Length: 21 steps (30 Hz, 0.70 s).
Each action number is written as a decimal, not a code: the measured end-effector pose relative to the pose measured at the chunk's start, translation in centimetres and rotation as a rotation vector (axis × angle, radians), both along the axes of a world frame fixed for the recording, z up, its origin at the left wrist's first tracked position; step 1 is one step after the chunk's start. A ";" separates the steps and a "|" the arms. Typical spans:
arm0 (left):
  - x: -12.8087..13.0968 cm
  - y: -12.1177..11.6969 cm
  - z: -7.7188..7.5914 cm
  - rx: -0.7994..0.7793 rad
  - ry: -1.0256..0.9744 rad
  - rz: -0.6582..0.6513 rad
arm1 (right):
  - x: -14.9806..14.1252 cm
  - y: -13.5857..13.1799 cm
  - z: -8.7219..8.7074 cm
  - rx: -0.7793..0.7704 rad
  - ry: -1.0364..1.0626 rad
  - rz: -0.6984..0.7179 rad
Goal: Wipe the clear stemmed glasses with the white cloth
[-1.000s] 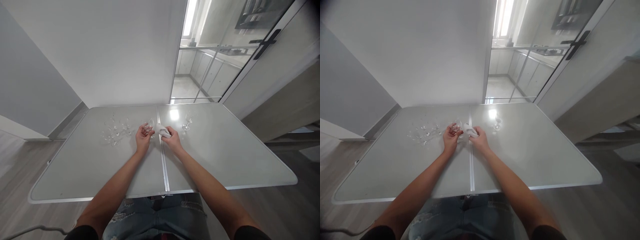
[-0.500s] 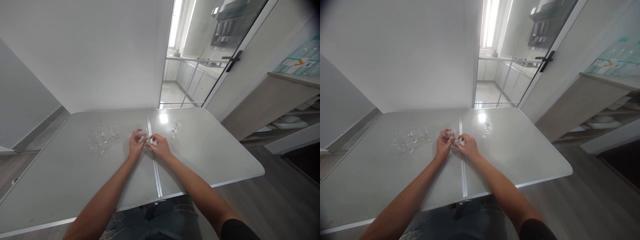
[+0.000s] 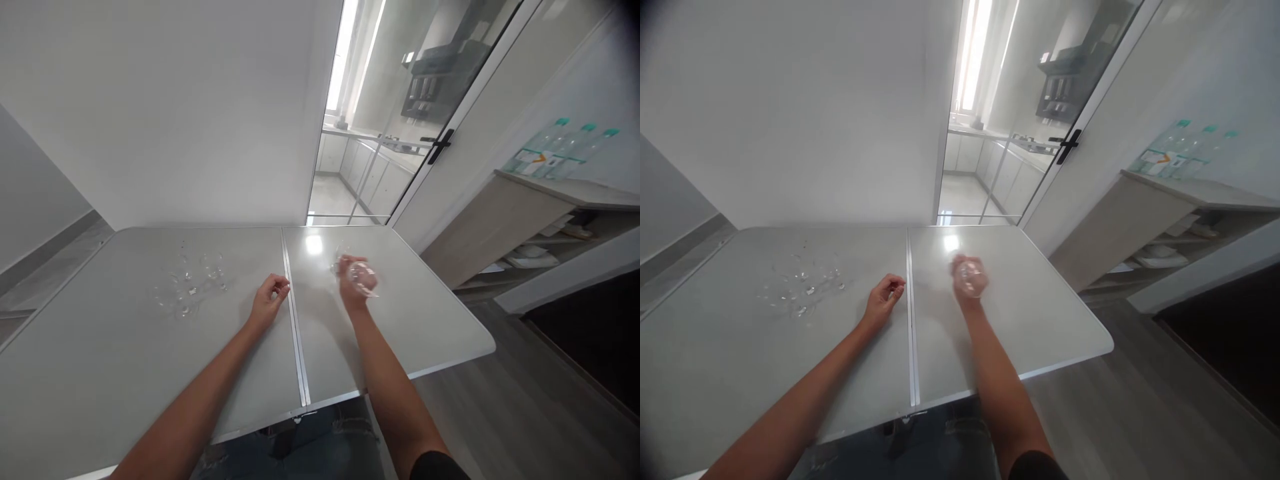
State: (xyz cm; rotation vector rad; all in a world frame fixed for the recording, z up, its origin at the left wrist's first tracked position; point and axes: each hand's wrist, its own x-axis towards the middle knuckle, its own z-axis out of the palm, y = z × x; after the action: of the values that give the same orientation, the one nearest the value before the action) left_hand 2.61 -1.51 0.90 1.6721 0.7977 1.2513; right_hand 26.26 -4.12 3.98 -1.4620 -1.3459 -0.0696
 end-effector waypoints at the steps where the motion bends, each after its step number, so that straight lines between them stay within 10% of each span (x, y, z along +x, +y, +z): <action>1: -0.1 -0.1 0.2 -0.006 0.016 -0.026 | 1.7 0.1 0.2 0.041 0.045 -0.119; 6: -0.2 -0.1 -0.4 -0.005 0.056 -0.140 | 9.2 0.9 -0.6 -0.074 0.129 -0.695; 11: 0.0 -0.4 -1.5 0.036 0.284 -0.203 | 10.7 2.5 -3.9 -0.533 0.115 -0.529; 21: 0.1 -0.9 -1.2 0.194 0.503 -0.376 | 9.8 3.5 -4.9 -0.579 0.089 -0.448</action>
State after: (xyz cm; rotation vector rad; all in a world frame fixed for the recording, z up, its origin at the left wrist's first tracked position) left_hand 2.74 -2.37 -0.28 2.2170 0.6166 0.6690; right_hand 36.05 -0.58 -0.93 -2.2117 -0.9804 0.1056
